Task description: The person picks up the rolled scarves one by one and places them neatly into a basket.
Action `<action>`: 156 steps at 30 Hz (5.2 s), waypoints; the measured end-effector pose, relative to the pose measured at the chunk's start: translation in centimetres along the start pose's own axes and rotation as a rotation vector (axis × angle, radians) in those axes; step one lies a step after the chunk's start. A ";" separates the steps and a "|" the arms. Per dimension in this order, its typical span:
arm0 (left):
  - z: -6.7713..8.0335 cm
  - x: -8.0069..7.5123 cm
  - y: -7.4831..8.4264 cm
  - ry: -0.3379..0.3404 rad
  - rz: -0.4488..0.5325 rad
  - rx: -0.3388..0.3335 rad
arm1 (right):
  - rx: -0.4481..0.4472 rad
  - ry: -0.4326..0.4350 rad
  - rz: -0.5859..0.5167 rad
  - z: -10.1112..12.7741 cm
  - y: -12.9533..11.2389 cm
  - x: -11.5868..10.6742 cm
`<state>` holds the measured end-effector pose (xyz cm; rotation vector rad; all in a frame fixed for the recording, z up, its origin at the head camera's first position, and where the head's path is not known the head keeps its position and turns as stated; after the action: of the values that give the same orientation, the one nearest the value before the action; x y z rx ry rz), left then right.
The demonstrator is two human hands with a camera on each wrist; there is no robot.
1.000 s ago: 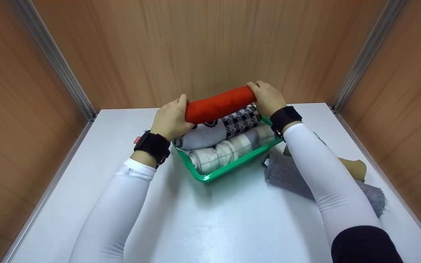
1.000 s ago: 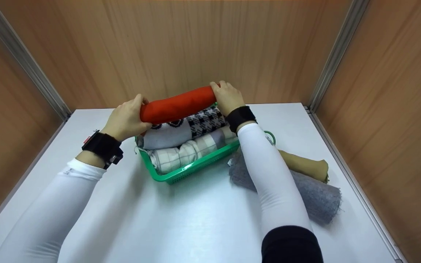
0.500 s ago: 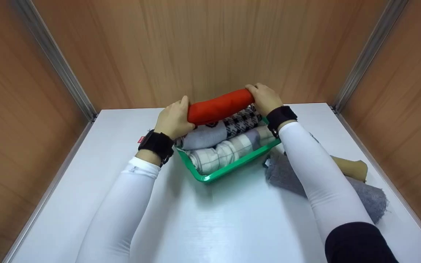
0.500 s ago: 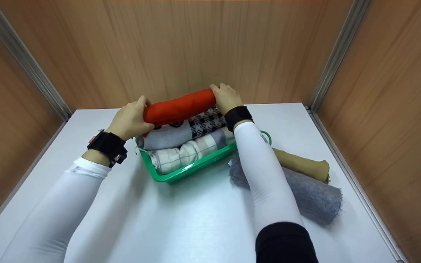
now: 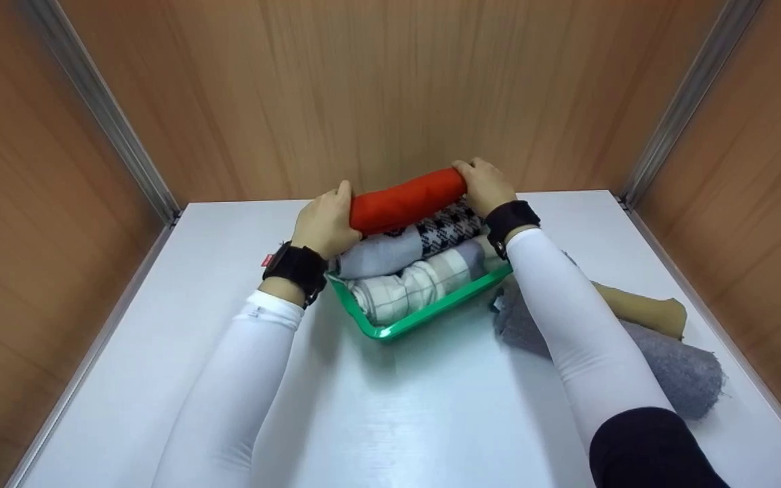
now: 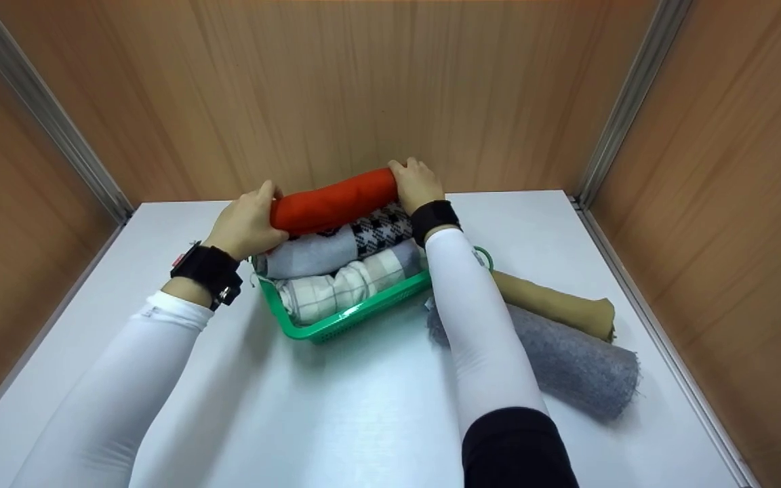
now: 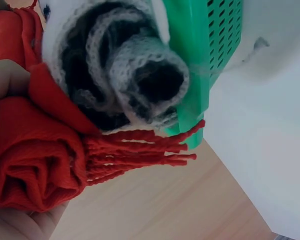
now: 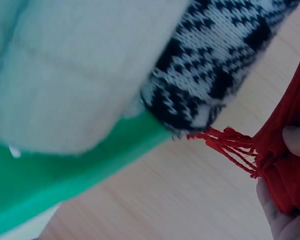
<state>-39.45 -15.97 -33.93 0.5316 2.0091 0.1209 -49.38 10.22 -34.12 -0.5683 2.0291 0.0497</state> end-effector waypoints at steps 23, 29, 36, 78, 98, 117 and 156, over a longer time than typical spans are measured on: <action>0.7 1.7 -1.7 -0.149 -0.105 -0.045 | -0.065 -0.107 0.113 0.6 -1.2 2.3; 0.6 2.3 -2.5 -0.174 -0.091 -0.070 | -0.071 -0.072 0.147 0.6 -2.1 2.3; 0.7 3.0 -3.0 -0.202 -0.083 -0.116 | -0.068 -0.034 0.194 0.5 -2.9 2.8; -0.3 1.8 -3.9 -0.209 -0.017 -0.112 | -0.080 -0.215 0.157 1.6 -3.6 0.0; 0.9 0.0 1.9 -0.051 -0.045 0.046 | -0.117 -0.098 0.071 3.4 -4.3 -2.9; 3.2 -0.1 5.2 -0.003 -0.018 0.173 | -0.135 0.027 0.019 6.9 -4.3 -5.2; 8.8 2.0 7.9 -0.031 0.029 0.231 | -0.136 0.071 -0.049 14.0 -5.0 -5.9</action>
<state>-30.09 -9.29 -37.38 0.7047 1.9967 -0.1029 -33.51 11.71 -35.39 -0.7143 2.0901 0.1412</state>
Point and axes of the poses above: each hand's wrist, its own z-axis away from the middle knuckle, its own x-axis out of the palm, y = z × x, the point moved 9 cm from there along -z, towards the middle knuckle, and after that the axes turned 11 degrees about y, right-handed, at the moved point
